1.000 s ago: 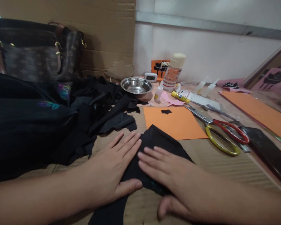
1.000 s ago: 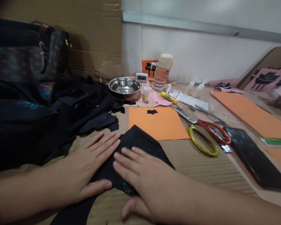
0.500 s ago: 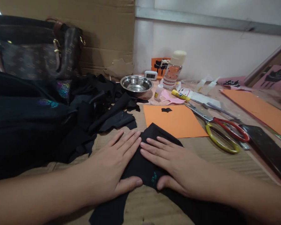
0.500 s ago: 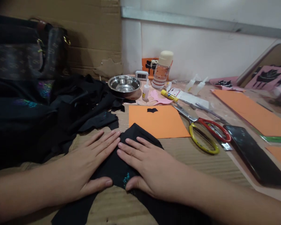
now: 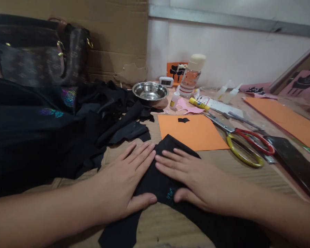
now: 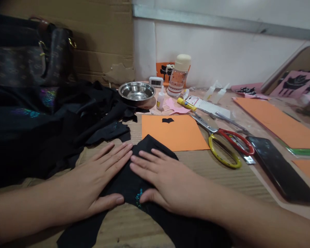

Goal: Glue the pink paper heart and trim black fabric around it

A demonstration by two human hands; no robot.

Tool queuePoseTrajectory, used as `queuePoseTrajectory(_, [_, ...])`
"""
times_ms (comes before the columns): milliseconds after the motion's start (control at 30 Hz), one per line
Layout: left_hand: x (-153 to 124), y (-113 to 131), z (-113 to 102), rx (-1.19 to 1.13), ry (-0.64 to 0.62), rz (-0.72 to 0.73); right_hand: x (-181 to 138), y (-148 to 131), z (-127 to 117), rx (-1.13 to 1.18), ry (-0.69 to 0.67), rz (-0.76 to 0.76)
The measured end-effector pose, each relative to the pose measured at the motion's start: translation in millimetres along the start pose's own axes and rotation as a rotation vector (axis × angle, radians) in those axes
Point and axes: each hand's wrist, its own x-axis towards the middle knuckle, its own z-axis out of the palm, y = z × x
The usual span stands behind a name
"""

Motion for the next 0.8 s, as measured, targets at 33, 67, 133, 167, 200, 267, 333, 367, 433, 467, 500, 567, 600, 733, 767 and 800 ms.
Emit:
queuePoseTrajectory(33, [-0.3, -0.3, 0.6, -0.004, 0.007, 0.002, 0.1, 0.1, 0.0, -0.015, 0.009, 0.024])
queuePoseTrajectory(67, [-0.4, -0.6, 1.1, -0.005, 0.010, 0.005, 0.1, -0.1, 0.1, -0.013, -0.002, 0.027])
queuePoseTrajectory(133, [-0.6, -1.2, 2.1, 0.001, 0.015, 0.013, 0.1, -0.8, 0.5, 0.025, -0.050, -0.018])
queuePoseTrajectory(167, [-0.7, -1.4, 2.4, 0.003, 0.017, 0.016, 0.1, -1.0, 0.7, 0.037, -0.059, -0.039])
queuePoseTrajectory(200, [-0.8, -1.6, 2.8, 0.002, 0.021, 0.018, 0.1, -1.0, 1.0, 0.031, -0.051, -0.045])
queuePoseTrajectory(267, [-1.2, -1.6, 3.2, -0.010, 0.027, 0.015, 0.3, -0.6, 1.3, -0.024, -0.001, -0.001])
queuePoseTrajectory(333, [-1.4, -1.4, 3.2, -0.021, 0.032, 0.012, 0.4, -0.3, 1.5, -0.057, 0.010, 0.027])
queuePoseTrajectory(367, [-1.5, -1.1, 3.1, -0.021, 0.037, 0.013, 0.5, -0.2, 1.5, -0.040, -0.012, 0.008])
queuePoseTrajectory(433, [-1.4, -0.8, 2.7, -0.018, 0.032, 0.016, 0.8, 0.2, 1.1, 0.007, -0.060, -0.054])
queuePoseTrajectory(467, [-1.3, -0.7, 2.4, -0.014, 0.024, 0.014, 1.1, 0.7, 0.8, 0.010, -0.068, -0.072])
queuePoseTrajectory(500, [-1.1, -0.6, 2.1, -0.008, 0.014, 0.010, 1.4, 1.3, 0.5, -0.008, -0.057, -0.067])
queuePoseTrajectory(567, [-0.6, -0.5, 1.3, 0.007, -0.007, -0.001, 1.8, 2.2, 0.5, -0.063, -0.024, -0.029])
queuePoseTrajectory(600, [-0.4, -0.3, 0.8, 0.014, -0.016, -0.004, 1.7, 2.4, 0.8, -0.068, -0.018, -0.030])
queuePoseTrajectory(733, [0.0, 0.8, -1.4, 0.021, -0.031, -0.009, 0.2, 2.4, 3.3, 0.001, -0.037, -0.106])
queuePoseTrajectory(767, [0.1, 1.1, -1.8, 0.018, -0.033, -0.011, -0.3, 2.3, 3.6, -0.007, -0.018, -0.088])
queuePoseTrajectory(800, [0.2, 1.2, -2.2, 0.013, -0.032, -0.011, -0.8, 2.0, 3.8, -0.022, 0.005, -0.060])
